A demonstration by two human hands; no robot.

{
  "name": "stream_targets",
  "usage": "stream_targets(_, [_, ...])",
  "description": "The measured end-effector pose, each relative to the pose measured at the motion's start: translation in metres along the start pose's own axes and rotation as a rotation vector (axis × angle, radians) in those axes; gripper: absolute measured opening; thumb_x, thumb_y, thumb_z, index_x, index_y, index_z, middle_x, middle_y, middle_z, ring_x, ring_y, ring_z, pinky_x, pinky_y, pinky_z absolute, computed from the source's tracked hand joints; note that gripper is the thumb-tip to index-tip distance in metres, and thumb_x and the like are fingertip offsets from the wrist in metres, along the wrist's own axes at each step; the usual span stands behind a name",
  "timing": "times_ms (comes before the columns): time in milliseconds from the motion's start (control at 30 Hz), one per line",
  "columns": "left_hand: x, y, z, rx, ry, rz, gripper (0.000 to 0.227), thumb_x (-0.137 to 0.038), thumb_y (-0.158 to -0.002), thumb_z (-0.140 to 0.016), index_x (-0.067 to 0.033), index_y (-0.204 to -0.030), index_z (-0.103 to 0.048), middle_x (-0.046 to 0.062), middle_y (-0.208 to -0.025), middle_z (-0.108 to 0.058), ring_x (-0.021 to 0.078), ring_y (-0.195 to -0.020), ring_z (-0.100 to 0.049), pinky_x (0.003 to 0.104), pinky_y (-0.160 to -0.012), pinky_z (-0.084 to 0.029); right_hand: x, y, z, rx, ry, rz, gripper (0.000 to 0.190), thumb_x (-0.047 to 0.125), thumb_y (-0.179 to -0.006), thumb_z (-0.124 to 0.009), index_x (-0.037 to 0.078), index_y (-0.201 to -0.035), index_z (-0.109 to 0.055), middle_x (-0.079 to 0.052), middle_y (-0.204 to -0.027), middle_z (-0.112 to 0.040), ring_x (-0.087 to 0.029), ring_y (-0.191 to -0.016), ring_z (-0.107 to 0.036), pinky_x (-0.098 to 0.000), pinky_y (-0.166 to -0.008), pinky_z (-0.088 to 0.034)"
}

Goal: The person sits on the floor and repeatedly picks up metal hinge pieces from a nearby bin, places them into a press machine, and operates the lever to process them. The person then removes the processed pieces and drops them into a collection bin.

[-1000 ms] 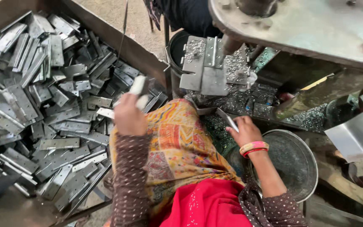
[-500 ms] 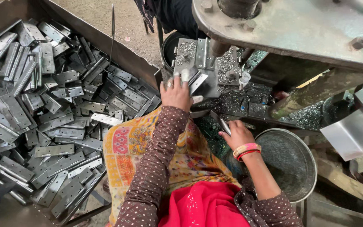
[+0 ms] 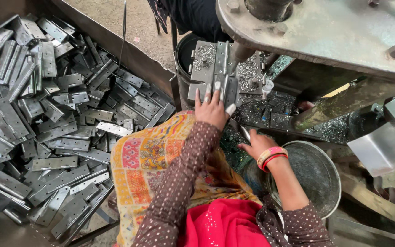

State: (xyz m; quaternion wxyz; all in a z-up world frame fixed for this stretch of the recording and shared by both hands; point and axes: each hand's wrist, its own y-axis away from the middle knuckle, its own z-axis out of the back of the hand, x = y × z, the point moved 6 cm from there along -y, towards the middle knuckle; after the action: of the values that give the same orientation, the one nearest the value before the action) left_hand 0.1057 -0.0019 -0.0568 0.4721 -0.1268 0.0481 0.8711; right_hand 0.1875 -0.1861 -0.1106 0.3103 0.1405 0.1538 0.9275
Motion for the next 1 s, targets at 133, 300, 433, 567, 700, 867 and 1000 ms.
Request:
stream_targets(133, [0.002,-0.026,0.001,-0.024,-0.069,-0.016,0.038,-0.036,-0.088,-0.058,-0.0103,-0.113,-0.071,0.009,-0.149,-0.045,0.0282,-0.143,-0.036,0.059,-0.119,-0.005,-0.006,0.003,-0.009,-0.059,0.004,-0.006,0.057,0.054,-0.091,-0.064,0.002,-0.112,-0.053,-0.025,-0.088,-0.072,-0.045,-0.086,-0.070,-0.0529,-0.077,-0.055])
stream_targets(300, [0.006,-0.026,0.004,-0.082,0.005,-0.011,0.032,-0.029,-0.090,-0.060,-0.0085,-0.111,-0.072,0.009,-0.144,-0.051,0.0259,-0.139,-0.044,0.059,-0.123,-0.006,-0.017,0.019,-0.074,-0.012,-0.181,-0.186,0.048,0.047,-0.094,-0.061,0.004,-0.112,-0.052,-0.025,-0.083,-0.072,-0.044,-0.080,-0.071,-0.0536,-0.073,-0.056])
stream_targets(433, [0.005,-0.026,0.005,-0.118,0.029,-0.025,0.033,-0.029,-0.092,-0.058,-0.0074,-0.113,-0.071,0.009,-0.145,-0.051,0.0246,-0.139,-0.045,0.058,-0.125,-0.007,-0.019,0.024,-0.095,-0.195,-0.224,-0.062,0.042,0.042,-0.094,-0.064,0.003,-0.106,-0.056,-0.026,-0.084,-0.071,-0.046,-0.082,-0.069,-0.0550,-0.075,-0.054])
stream_targets(567, [0.004,-0.027,-0.004,-0.063,-0.005,-0.017,0.035,-0.030,-0.091,-0.055,-0.0077,-0.114,-0.070,0.010,-0.147,-0.048,0.0246,-0.140,-0.041,0.057,-0.123,-0.005,-0.034,-0.004,-0.085,0.026,-0.120,-0.104,0.048,0.042,-0.092,-0.066,-0.001,-0.107,-0.053,-0.029,-0.086,-0.070,-0.048,-0.084,-0.068,-0.0546,-0.075,-0.054])
stream_targets(700, [0.005,-0.027,-0.010,-0.101,-0.012,-0.019,0.037,-0.030,-0.091,-0.054,-0.0077,-0.117,-0.069,0.009,-0.149,-0.047,0.0234,-0.143,-0.039,0.057,-0.123,-0.006,-0.036,-0.017,-0.059,-0.024,-0.001,-0.052,0.048,0.043,-0.088,-0.069,0.000,-0.104,-0.056,-0.027,-0.087,-0.070,-0.045,-0.084,-0.070,-0.0527,-0.076,-0.055])
stream_targets(867, [0.005,-0.038,-0.010,-0.123,-0.020,-0.025,0.036,-0.028,-0.092,-0.053,-0.0081,-0.118,-0.068,0.010,-0.147,-0.050,0.0236,-0.141,-0.040,0.058,-0.123,-0.006,-0.031,0.012,-0.101,-0.148,-0.254,-0.109,0.041,0.040,-0.092,-0.065,0.003,-0.106,-0.056,-0.027,-0.080,-0.069,-0.047,-0.077,-0.070,-0.0549,-0.071,-0.054])
stream_targets(1000, [0.007,-0.028,-0.004,-0.101,0.003,-0.020,0.034,-0.028,-0.095,-0.053,-0.0081,-0.118,-0.070,0.009,-0.151,-0.050,0.0238,-0.143,-0.043,0.056,-0.126,-0.005,-0.032,0.015,-0.136,-0.174,-0.197,-0.127,0.041,0.038,-0.093,-0.063,0.002,-0.111,-0.054,-0.027,-0.079,-0.069,-0.049,-0.077,-0.068,-0.0568,-0.069,-0.053])
